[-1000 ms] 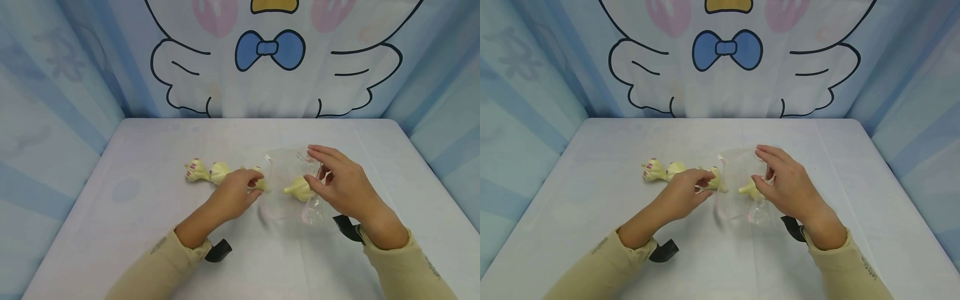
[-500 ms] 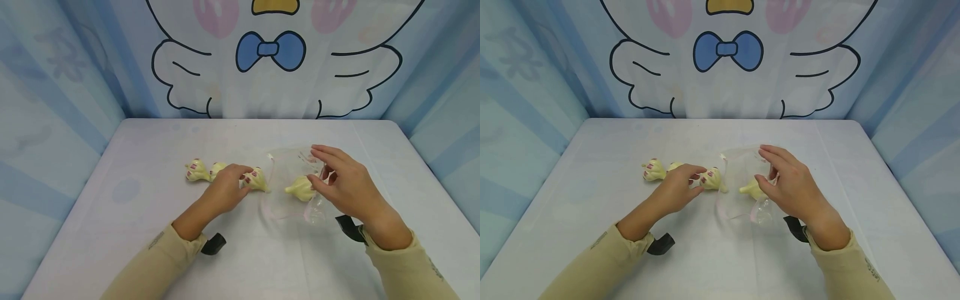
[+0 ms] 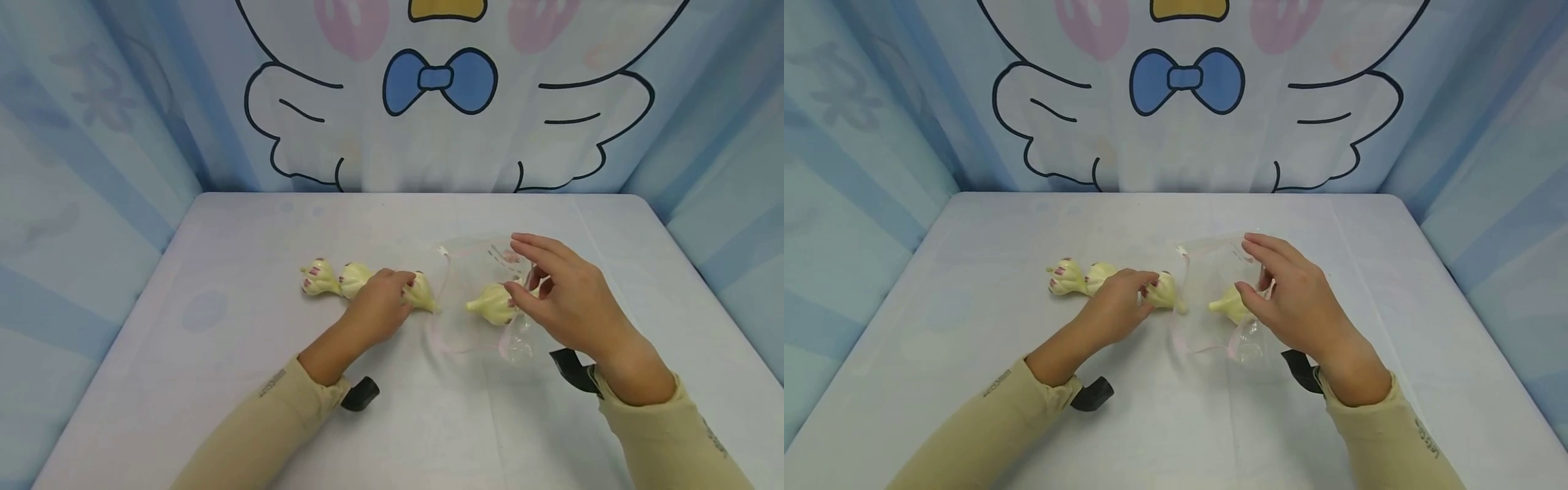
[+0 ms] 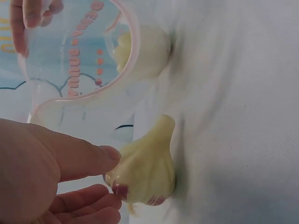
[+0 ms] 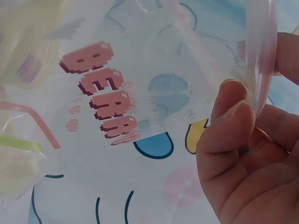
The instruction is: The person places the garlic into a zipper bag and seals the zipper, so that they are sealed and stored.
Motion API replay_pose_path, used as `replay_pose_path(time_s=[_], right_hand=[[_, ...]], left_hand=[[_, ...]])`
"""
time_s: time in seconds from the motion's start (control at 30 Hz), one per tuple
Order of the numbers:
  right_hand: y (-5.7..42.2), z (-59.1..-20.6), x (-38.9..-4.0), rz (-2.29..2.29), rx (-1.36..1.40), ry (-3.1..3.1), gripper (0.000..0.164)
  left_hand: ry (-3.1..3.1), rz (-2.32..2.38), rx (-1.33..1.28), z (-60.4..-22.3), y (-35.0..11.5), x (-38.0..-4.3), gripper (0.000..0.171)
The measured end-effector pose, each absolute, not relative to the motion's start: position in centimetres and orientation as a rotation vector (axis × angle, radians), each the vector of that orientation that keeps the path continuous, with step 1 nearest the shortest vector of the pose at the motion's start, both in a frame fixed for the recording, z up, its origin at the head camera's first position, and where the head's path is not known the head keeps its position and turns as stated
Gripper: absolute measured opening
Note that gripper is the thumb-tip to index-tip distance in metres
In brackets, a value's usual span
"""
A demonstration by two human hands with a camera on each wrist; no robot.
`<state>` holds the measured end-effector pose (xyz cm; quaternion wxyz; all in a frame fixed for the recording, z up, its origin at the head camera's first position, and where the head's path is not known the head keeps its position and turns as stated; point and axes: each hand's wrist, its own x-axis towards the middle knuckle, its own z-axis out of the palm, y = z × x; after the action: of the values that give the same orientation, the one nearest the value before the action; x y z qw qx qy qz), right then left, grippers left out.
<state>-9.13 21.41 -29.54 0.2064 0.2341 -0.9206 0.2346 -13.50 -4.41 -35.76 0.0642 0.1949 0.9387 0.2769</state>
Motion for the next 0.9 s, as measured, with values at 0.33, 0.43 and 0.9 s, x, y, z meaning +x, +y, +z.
replay_pose_path(time_s=[0.33,0.43,0.9], right_hand=[[21.5,-29.5,-9.3,0.657,0.650,-2.566,0.062],[21.6,-29.5,-9.3,0.657,0.655,-2.559,0.062],[21.8,-29.6,-9.2,0.665,0.646,-2.559,0.062]], left_hand=[[2.859,0.725,0.612,-36.2,-3.8,-13.3,0.035],[2.866,0.720,0.599,-36.1,-3.6,-13.2,0.035],[2.867,0.802,0.531,-37.2,-2.0,-13.1,0.051]])
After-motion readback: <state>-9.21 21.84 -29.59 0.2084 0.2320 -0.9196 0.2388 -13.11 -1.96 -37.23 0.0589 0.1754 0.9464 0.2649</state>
